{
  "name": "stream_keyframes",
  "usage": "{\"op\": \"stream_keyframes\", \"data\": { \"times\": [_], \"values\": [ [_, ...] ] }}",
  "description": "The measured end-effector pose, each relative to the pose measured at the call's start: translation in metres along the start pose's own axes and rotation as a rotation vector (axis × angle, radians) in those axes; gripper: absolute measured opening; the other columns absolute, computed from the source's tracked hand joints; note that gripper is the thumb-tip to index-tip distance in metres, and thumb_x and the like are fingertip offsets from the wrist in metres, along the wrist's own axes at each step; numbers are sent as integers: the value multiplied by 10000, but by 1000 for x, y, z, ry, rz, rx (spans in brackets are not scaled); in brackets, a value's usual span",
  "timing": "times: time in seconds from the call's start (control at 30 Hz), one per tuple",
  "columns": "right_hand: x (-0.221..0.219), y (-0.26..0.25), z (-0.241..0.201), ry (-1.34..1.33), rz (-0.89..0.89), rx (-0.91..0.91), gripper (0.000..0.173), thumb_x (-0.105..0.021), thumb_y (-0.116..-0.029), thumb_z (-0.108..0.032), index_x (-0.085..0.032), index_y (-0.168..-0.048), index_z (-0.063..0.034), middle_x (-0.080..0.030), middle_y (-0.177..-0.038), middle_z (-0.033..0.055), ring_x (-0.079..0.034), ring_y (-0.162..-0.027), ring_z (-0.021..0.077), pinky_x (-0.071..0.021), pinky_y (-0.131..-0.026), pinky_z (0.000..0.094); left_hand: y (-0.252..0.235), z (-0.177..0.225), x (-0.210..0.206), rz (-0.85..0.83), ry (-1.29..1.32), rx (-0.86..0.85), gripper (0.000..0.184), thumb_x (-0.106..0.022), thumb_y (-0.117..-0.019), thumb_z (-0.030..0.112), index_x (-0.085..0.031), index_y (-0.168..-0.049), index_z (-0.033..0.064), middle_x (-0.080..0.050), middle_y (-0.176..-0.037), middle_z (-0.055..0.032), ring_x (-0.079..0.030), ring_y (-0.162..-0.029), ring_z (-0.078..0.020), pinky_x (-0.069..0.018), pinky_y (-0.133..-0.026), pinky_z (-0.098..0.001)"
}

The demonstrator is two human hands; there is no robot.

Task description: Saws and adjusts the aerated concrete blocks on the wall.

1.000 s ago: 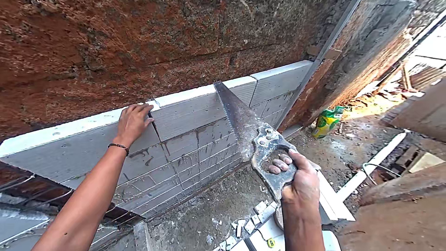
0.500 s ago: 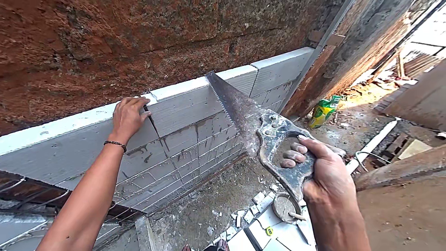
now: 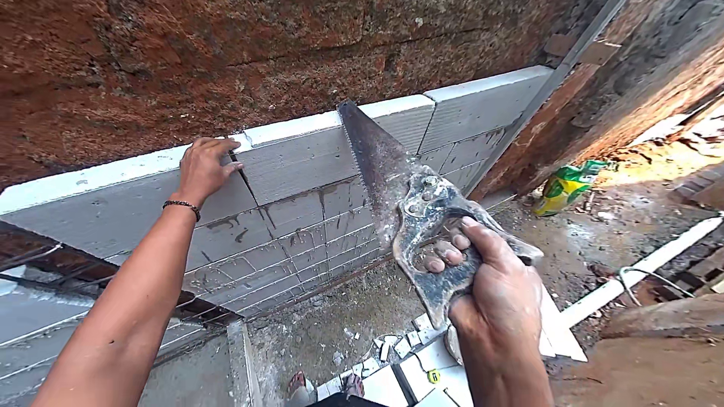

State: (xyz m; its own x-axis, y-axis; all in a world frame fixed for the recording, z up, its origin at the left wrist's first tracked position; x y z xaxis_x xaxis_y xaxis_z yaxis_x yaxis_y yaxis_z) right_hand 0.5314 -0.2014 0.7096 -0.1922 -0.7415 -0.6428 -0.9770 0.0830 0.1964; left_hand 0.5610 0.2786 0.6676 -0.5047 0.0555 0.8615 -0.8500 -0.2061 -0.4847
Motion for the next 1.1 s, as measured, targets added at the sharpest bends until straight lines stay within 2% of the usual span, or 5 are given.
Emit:
{"op": "stream_keyframes", "data": {
  "times": [0.37,0.57,0.73,0.93,1.1],
  "values": [
    [6,0,-5,-32,-63,-77,248,-430,-1074,-122,-525,-846,-98,-492,-559,-11,-519,-411,90,-527,-398,260,-6,-9,2,-27,6,7,467,-779,-911,266,-670,-1350,153,-641,-1408,-71,-510,-1381,-357,-398,-1118,-593],
    [-1,12,-7,10,-16,-87,128,-510,-1049,-124,-529,-927,-88,-492,-586,5,-516,-416,104,-531,-390,285,-12,-10,12,-125,14,-11,480,-814,-883,174,-678,-1343,151,-644,-1402,-78,-516,-1369,-382,-404,-1099,-628],
    [-15,10,-1,46,14,7,61,-512,-1041,-98,-536,-987,-82,-504,-609,14,-509,-420,114,-517,-386,294,-26,-22,11,-164,61,-34,529,-852,-855,275,-673,-1324,106,-619,-1390,-167,-521,-1323,-434,-386,-1098,-641],
    [2,25,-7,-6,19,-27,219,-453,-1060,-117,-533,-857,-95,-504,-566,-16,-513,-403,76,-507,-372,246,-24,-26,5,-138,36,-41,524,-796,-903,322,-656,-1362,114,-568,-1483,-140,-425,-1454,-381,-316,-1171,-627],
    [-11,10,6,-13,-2,-85,124,-513,-1025,-136,-522,-901,-131,-477,-605,-12,-479,-424,90,-494,-399,262,-21,-20,5,-176,54,-36,508,-781,-923,260,-637,-1374,74,-583,-1462,-157,-515,-1388,-370,-356,-1160,-610]
  ]
}}
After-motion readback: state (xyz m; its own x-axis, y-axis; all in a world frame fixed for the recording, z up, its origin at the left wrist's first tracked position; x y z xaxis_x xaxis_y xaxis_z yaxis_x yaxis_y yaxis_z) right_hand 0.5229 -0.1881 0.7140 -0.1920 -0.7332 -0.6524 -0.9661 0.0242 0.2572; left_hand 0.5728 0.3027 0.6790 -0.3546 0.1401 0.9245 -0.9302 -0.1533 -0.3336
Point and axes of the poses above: each hand's wrist, its own y-axis away from the middle knuckle, its own x-axis out of the back of the hand, z = x × y, the point moved 2 cm from there along -y, towards the middle knuckle
